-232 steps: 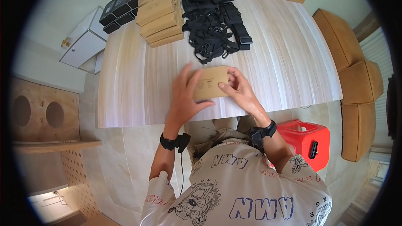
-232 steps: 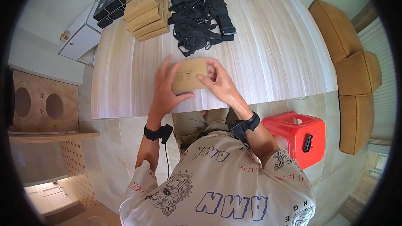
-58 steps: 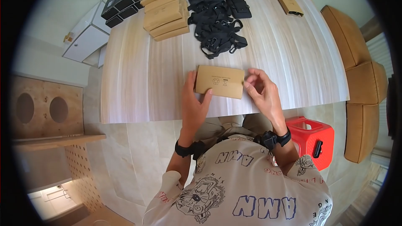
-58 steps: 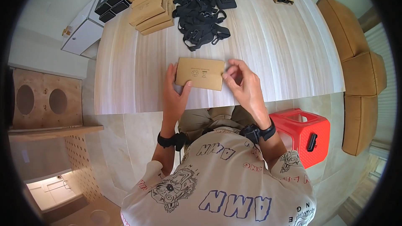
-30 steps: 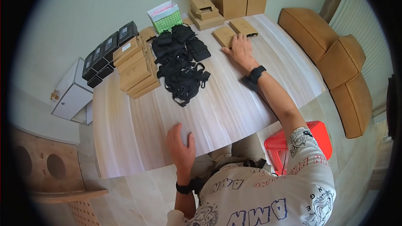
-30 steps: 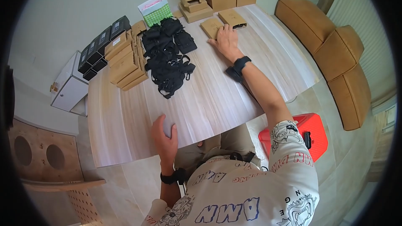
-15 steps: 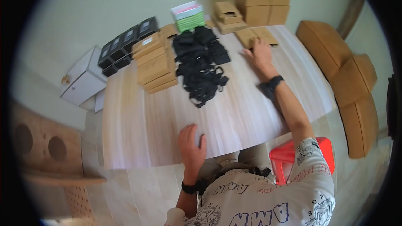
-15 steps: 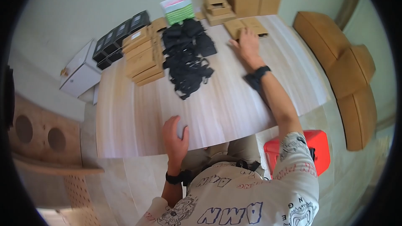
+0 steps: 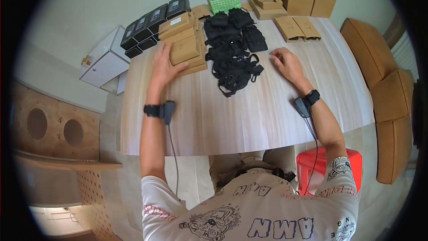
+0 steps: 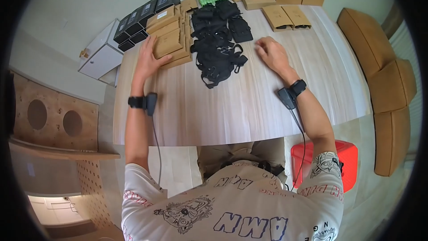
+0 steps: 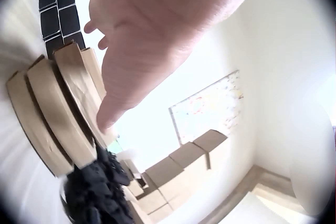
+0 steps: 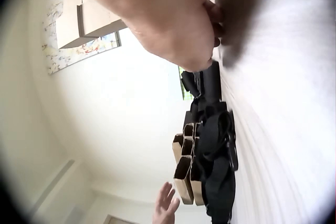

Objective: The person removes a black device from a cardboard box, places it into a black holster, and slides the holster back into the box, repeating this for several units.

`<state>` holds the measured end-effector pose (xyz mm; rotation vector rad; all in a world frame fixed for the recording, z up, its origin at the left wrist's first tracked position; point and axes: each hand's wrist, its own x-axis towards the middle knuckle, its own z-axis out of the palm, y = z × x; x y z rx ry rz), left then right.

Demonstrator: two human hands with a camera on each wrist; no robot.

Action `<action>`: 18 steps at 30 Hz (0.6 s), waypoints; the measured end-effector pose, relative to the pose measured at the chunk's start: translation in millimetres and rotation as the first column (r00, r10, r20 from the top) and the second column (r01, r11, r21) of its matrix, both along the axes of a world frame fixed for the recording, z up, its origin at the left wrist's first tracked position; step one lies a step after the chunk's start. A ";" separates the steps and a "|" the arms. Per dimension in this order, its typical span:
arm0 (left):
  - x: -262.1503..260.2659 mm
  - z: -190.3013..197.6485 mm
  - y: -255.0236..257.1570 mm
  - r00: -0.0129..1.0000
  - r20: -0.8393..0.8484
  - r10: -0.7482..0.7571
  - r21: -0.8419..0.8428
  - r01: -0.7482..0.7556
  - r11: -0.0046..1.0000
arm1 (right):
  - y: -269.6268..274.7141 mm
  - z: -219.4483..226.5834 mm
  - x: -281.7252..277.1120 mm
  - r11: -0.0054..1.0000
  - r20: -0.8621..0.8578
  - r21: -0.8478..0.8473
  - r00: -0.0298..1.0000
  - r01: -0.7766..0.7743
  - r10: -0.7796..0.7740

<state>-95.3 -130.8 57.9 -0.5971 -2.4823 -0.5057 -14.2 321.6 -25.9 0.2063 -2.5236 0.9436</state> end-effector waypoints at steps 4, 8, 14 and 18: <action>-32.9 -3.6 -14.2 0.961 0.274 0.030 -0.179 0.021 0.984 | -47.7 17.3 18.9 0.951 -0.300 0.118 0.902 -0.287 0.310; -32.3 -1.8 -14.2 0.923 0.378 0.073 -0.187 -0.001 0.982 | -70.5 11.1 36.2 0.847 -0.238 0.277 0.821 -0.454 0.518; -15.0 -2.0 -14.5 0.944 0.329 0.021 -0.080 0.006 0.997 | -65.6 26.9 40.8 0.834 -0.012 0.329 0.881 -0.444 0.473; 56.2 14.0 2.0 0.953 0.301 0.021 -0.031 -0.012 0.999 | -63.8 26.6 44.9 0.757 0.033 0.233 0.783 -0.610 0.621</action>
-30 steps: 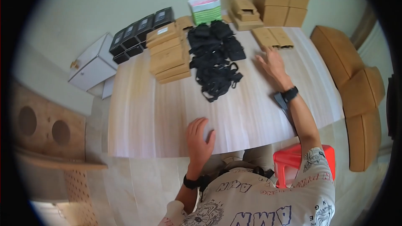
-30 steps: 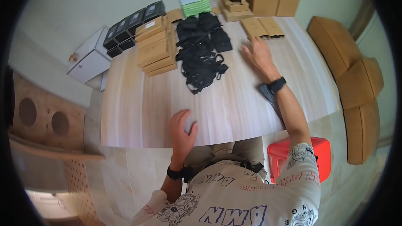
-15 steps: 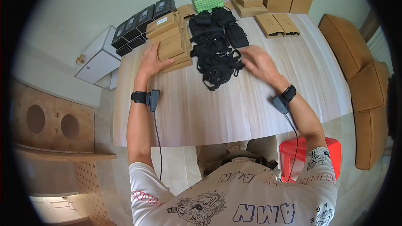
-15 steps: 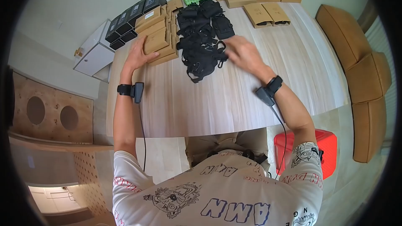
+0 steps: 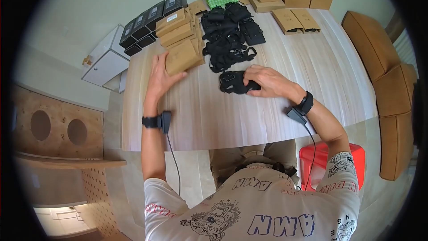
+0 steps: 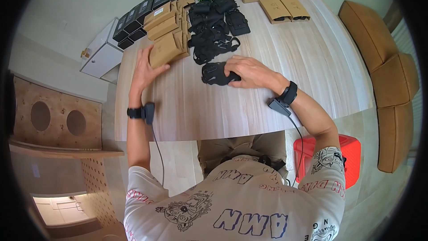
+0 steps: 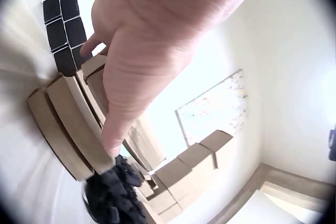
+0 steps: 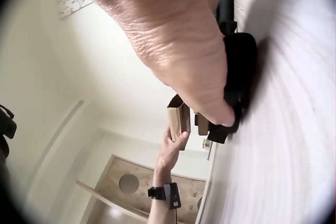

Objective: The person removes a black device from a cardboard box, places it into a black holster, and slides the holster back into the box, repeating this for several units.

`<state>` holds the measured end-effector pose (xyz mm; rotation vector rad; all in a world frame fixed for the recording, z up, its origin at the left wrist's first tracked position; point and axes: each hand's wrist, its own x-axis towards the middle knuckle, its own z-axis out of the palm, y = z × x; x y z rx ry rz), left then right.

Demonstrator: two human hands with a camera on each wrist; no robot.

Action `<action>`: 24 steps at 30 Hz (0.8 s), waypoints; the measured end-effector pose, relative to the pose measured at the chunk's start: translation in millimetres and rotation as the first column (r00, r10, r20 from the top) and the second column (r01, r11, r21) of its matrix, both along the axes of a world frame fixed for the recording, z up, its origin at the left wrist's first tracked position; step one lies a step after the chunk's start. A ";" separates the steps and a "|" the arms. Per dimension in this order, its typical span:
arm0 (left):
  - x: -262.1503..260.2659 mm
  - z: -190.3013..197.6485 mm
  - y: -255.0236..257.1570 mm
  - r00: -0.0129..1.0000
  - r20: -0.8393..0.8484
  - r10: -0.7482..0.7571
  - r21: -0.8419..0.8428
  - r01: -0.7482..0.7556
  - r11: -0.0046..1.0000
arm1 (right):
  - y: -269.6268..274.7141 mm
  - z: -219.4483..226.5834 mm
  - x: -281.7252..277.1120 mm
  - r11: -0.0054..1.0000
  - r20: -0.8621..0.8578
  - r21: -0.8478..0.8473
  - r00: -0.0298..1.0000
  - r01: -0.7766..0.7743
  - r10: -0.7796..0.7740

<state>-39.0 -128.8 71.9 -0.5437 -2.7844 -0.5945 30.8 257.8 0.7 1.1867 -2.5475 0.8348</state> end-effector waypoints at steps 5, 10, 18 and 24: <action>88.9 -30.0 13.3 0.973 0.207 -0.103 0.060 0.093 0.994 | -0.8 17.9 10.8 0.996 0.076 -0.012 0.993 0.088 -0.086; 110.2 -63.0 29.9 0.967 0.200 -0.161 0.053 0.153 0.987 | -24.2 -10.5 18.5 0.995 -0.066 -0.095 0.997 0.036 -0.043; 110.9 -71.6 46.4 0.966 0.149 -0.211 0.064 0.203 0.977 | -31.9 -9.2 19.9 0.973 0.382 -0.228 0.918 -0.022 0.110; 118.7 -76.6 60.9 0.974 0.111 -0.196 0.099 0.185 0.978 | -40.0 -19.7 24.7 0.889 0.602 -0.426 0.786 0.167 0.140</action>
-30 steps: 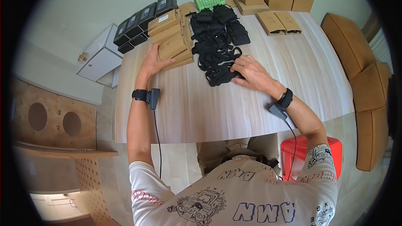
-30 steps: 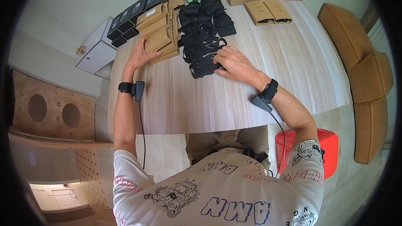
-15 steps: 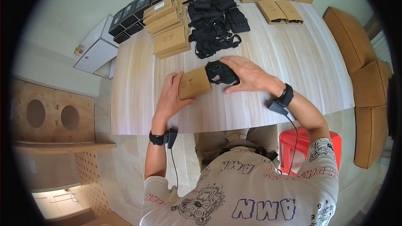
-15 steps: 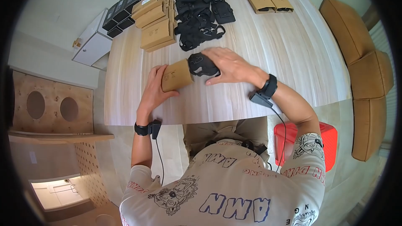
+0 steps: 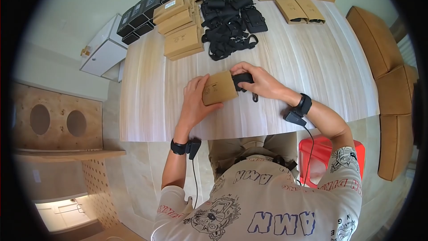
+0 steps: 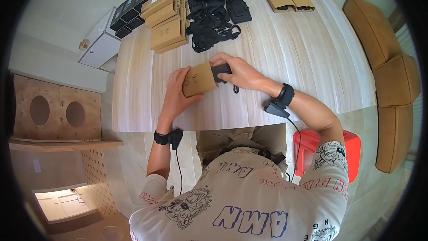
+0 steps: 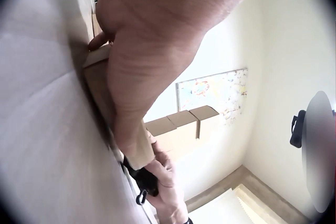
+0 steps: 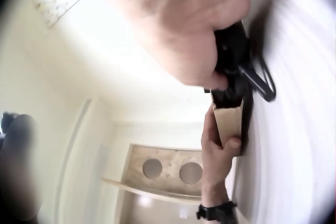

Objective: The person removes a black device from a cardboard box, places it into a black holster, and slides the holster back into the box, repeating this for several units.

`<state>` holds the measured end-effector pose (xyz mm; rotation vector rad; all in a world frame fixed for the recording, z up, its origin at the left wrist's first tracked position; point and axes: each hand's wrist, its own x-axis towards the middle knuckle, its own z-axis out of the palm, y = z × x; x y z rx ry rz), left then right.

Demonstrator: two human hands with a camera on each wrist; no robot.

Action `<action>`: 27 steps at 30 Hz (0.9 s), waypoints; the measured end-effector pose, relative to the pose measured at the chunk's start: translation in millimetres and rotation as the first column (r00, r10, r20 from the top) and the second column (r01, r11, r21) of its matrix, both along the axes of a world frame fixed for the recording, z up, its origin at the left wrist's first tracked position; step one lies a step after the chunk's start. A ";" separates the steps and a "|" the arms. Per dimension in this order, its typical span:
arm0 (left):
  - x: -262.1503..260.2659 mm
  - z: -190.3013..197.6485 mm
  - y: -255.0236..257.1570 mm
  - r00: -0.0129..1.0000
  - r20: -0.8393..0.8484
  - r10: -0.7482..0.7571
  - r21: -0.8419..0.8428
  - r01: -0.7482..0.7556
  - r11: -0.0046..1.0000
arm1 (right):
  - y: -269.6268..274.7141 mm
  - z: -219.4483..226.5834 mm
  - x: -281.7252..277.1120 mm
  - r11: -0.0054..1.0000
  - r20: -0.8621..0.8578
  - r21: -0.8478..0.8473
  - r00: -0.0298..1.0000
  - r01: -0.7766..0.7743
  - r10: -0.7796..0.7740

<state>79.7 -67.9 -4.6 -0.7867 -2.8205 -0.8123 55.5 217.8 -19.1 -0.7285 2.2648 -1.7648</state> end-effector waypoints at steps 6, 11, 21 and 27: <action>4.6 -13.2 18.3 0.998 -0.061 0.016 0.079 -0.011 0.997 | 7.1 1.6 -4.9 0.999 -0.086 0.013 0.995 -0.040 0.041; 3.2 -17.8 13.2 0.989 -0.115 0.095 0.075 -0.087 0.993 | 38.8 17.0 -16.6 0.965 -0.155 0.247 0.987 0.082 -0.044; 3.8 -17.1 13.3 0.992 -0.114 0.061 0.120 -0.047 0.992 | 14.5 -16.4 -22.4 0.936 0.526 -0.351 0.834 0.034 0.167; 2.8 -18.4 18.0 0.987 -0.158 0.003 0.087 0.010 0.996 | -4.7 -22.9 -13.6 0.990 0.230 -0.095 0.965 -0.104 0.124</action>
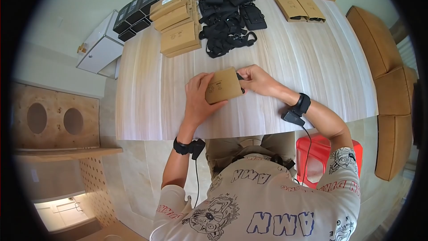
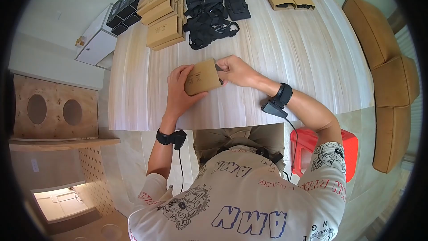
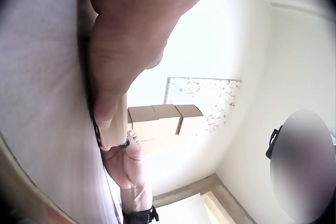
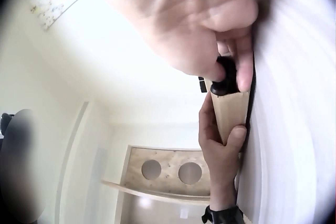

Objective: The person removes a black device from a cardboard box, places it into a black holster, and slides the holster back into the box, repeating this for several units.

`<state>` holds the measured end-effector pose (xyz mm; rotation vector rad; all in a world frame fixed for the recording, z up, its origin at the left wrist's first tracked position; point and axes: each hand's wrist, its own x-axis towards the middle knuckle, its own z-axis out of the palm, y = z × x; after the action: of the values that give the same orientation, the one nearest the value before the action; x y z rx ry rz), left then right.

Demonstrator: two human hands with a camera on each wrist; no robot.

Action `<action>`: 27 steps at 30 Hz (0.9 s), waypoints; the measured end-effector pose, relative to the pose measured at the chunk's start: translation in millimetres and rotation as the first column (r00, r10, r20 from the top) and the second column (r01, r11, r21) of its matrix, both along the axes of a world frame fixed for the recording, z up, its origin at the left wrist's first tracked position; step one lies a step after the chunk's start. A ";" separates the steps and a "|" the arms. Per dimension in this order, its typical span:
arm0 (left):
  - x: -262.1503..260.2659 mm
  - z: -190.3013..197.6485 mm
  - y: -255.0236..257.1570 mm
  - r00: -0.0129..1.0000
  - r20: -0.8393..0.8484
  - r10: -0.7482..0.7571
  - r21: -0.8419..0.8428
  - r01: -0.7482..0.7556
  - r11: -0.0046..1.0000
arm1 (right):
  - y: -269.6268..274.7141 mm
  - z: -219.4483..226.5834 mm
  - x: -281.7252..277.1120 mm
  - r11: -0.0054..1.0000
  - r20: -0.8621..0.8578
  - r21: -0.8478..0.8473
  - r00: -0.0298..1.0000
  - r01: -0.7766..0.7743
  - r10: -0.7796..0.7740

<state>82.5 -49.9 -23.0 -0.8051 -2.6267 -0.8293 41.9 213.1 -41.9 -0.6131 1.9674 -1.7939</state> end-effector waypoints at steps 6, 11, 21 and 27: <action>-0.4 -5.9 -3.1 0.997 0.021 0.069 0.090 -0.070 0.993 | 15.8 25.5 7.2 0.970 -0.105 0.033 0.966 0.240 -0.236; -0.5 -1.4 -2.2 0.997 0.018 0.076 0.066 -0.078 0.995 | 17.1 -0.8 -6.1 0.986 0.131 -0.143 0.989 0.083 -0.064; -0.7 -0.3 -3.9 0.999 -0.004 0.037 0.057 -0.037 0.998 | 10.1 5.7 -1.0 0.943 0.087 -0.331 0.994 -0.027 0.060; -3.4 -8.3 -6.8 0.991 -0.002 0.136 0.156 -0.134 0.979 | 31.4 18.6 -10.0 0.998 0.057 -0.060 0.998 0.008 -0.005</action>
<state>79.1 -56.7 -31.3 -0.5817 -2.5339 -0.9730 31.9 244.5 -23.3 -0.5695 1.8864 -1.8595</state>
